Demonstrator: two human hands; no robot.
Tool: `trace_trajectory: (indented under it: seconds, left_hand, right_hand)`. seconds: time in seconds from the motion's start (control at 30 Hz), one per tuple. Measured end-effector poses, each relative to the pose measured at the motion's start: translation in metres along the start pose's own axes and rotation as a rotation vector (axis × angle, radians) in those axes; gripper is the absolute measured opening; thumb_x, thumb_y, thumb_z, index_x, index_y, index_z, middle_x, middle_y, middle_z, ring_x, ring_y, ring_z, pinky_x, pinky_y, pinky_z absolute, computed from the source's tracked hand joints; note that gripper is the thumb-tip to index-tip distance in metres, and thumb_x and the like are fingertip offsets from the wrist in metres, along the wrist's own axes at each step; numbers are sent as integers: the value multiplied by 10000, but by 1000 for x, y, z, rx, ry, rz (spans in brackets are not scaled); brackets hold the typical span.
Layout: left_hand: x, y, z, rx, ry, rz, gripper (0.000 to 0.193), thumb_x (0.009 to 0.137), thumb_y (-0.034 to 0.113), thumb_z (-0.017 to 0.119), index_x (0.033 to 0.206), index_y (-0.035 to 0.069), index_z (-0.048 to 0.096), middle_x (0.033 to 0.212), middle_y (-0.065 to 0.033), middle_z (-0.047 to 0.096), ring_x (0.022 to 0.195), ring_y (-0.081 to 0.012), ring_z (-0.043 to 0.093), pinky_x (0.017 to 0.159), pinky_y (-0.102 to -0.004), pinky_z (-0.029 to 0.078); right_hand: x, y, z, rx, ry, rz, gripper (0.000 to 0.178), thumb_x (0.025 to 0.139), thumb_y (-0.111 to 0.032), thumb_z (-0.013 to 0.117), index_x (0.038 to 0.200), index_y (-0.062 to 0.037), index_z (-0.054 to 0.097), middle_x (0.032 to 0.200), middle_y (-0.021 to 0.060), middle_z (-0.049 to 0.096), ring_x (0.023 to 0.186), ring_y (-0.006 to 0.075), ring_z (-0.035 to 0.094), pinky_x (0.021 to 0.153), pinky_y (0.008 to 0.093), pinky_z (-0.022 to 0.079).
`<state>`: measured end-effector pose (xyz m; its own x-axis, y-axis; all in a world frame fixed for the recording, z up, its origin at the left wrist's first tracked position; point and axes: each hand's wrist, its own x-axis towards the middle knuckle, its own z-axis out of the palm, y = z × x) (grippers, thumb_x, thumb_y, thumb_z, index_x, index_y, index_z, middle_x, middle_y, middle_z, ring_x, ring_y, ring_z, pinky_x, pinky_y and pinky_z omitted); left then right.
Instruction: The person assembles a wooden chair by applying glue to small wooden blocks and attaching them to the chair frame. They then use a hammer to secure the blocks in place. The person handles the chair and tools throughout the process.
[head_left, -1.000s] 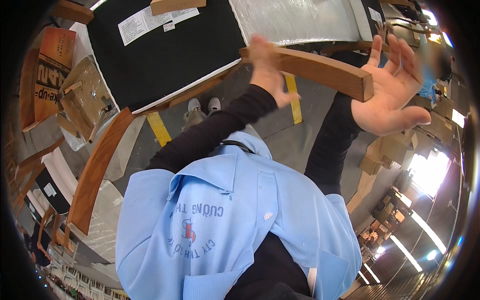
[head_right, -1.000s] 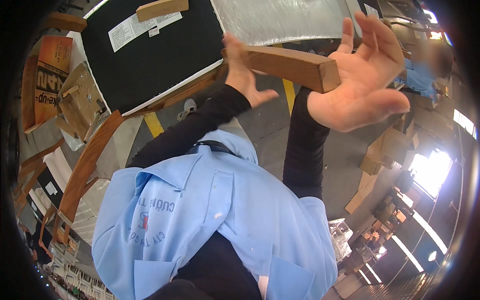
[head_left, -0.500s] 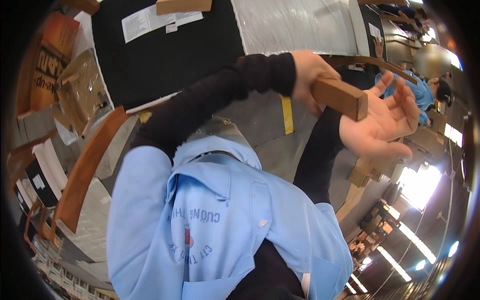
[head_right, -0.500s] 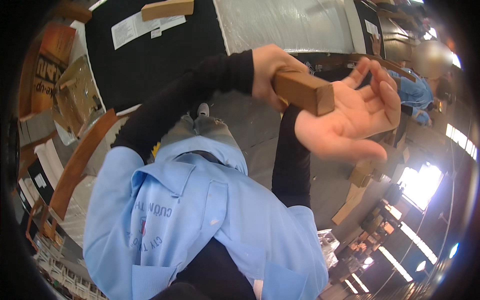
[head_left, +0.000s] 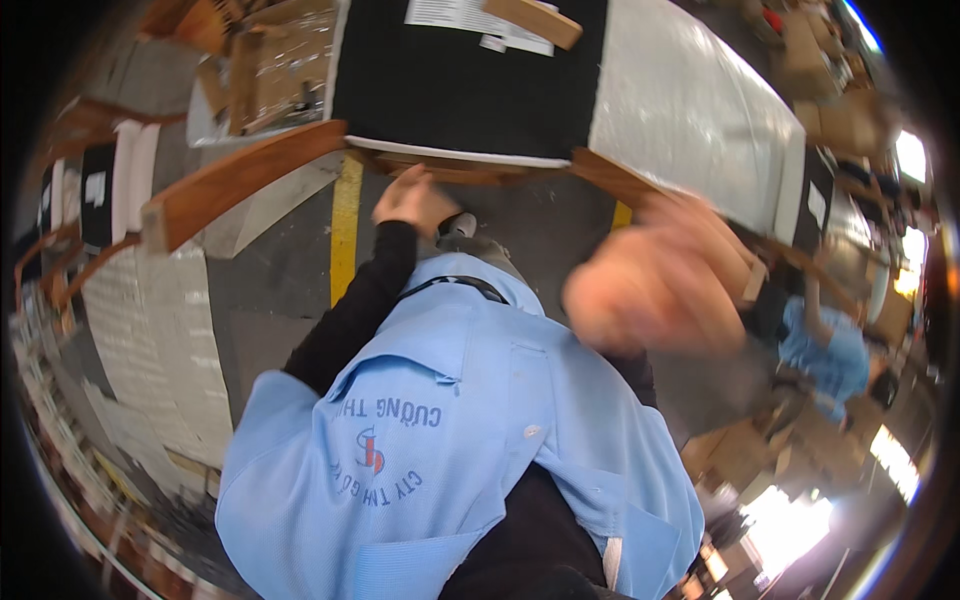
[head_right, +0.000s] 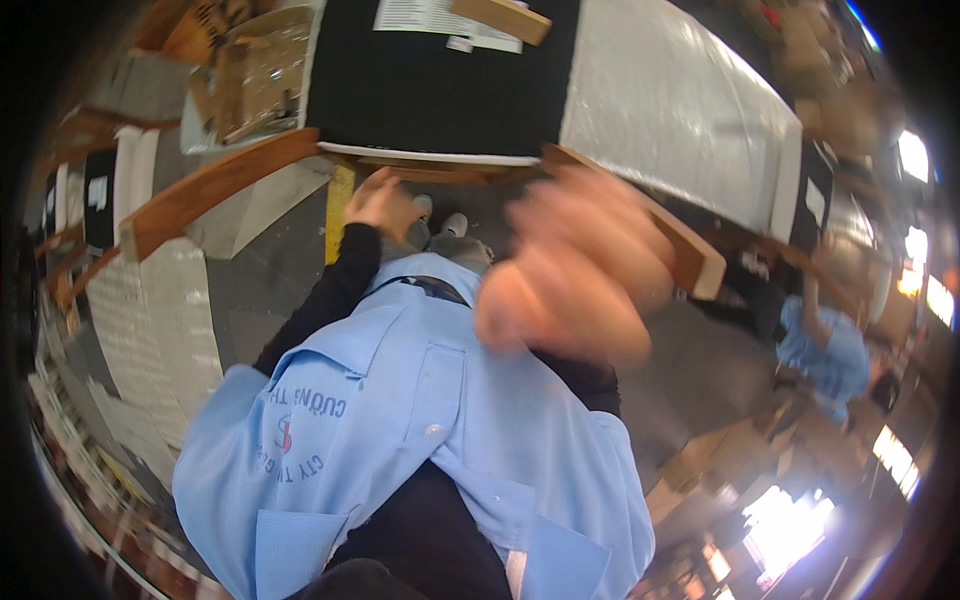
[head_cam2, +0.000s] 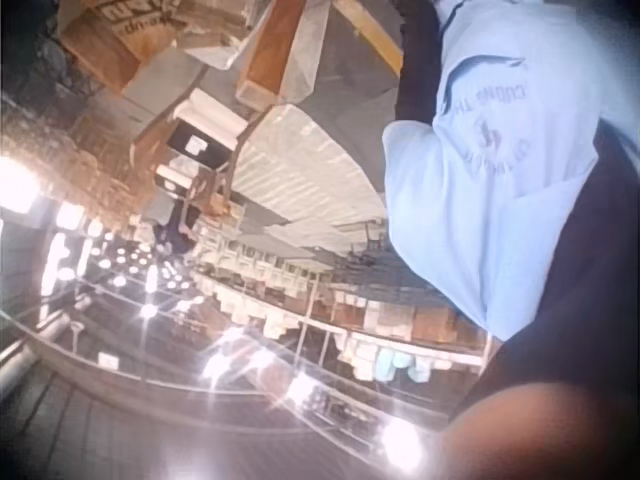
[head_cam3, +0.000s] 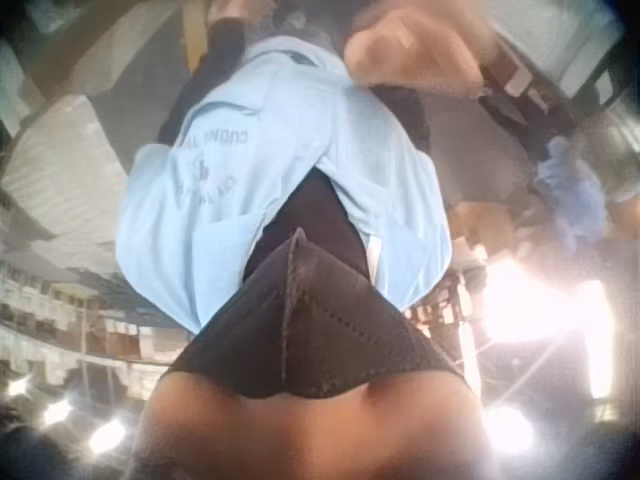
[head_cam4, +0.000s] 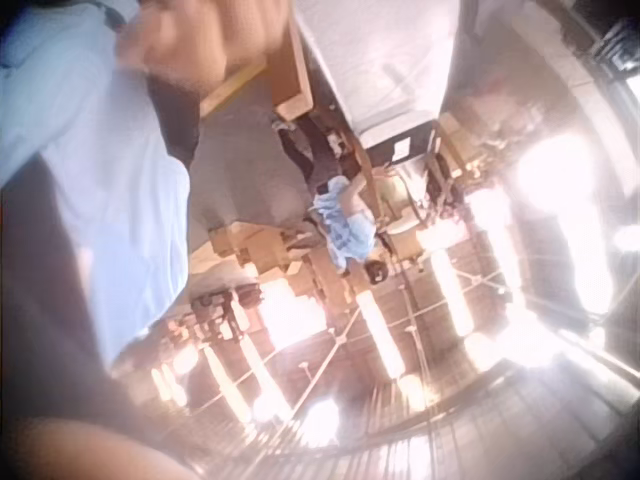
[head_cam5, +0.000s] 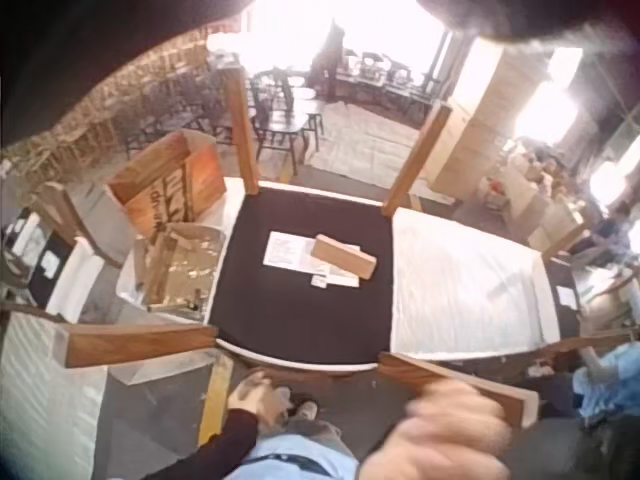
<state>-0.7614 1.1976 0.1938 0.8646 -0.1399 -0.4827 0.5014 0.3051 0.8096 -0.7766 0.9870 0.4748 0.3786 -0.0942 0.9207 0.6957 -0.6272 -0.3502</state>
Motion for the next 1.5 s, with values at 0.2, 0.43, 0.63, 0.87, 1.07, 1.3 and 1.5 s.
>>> trace_trajectory:
  seconds: [0.2,0.43,0.63,0.87,1.07,1.3,1.5]
  left_hand:
    - [-116,139,-18,668,-130,532,735,689,180,548,1392,-11,453,1406,-223,445,1353,-270,296,1062,-369,339]
    - [-151,177,-25,1075,591,987,964,741,385,678,1482,-15,209,1440,-199,303,1316,-307,315,1040,-473,306]
    - [-148,260,-10,377,841,1601,744,864,452,605,1375,4,301,1404,-176,351,1274,-311,386,1010,-447,370]
    - [-91,325,13,711,613,1396,638,985,576,333,1313,37,423,1411,-145,449,1340,-222,404,1041,-466,402]
    - [-96,329,25,652,600,1301,720,945,658,348,1271,24,450,1327,-154,532,1282,-266,473,1041,-453,413]
    - [-96,325,33,641,528,1363,650,985,528,383,1356,-6,359,1371,-198,424,1314,-301,387,1108,-480,288]
    - [-104,319,20,748,299,1149,790,973,635,255,1397,-27,342,1414,-211,416,1364,-311,360,1152,-470,204]
  right_hand:
    - [-100,29,112,800,-1192,597,949,710,-341,846,1433,-4,332,1390,257,452,1306,399,420,1088,410,341]
    - [-43,-7,134,698,-1604,456,673,764,-44,746,1363,-39,441,1197,195,615,1137,264,625,887,333,552]
    - [33,-13,148,423,-511,9,739,713,20,703,1389,8,404,1324,203,533,1192,321,585,922,383,522]
    - [-155,14,252,157,-819,599,1032,690,-18,775,1519,-143,172,1564,140,275,1414,299,339,1094,684,159]
    - [-5,4,192,531,-602,485,847,718,132,570,1480,-92,276,1092,146,700,644,213,687,575,286,551]
    - [-1,-9,244,840,-688,488,698,729,12,572,1406,-66,420,1203,183,617,1103,260,597,933,352,452]
    - [-78,-9,225,676,-563,334,989,656,-254,707,1516,-60,259,1444,190,449,1373,295,399,1094,382,336]
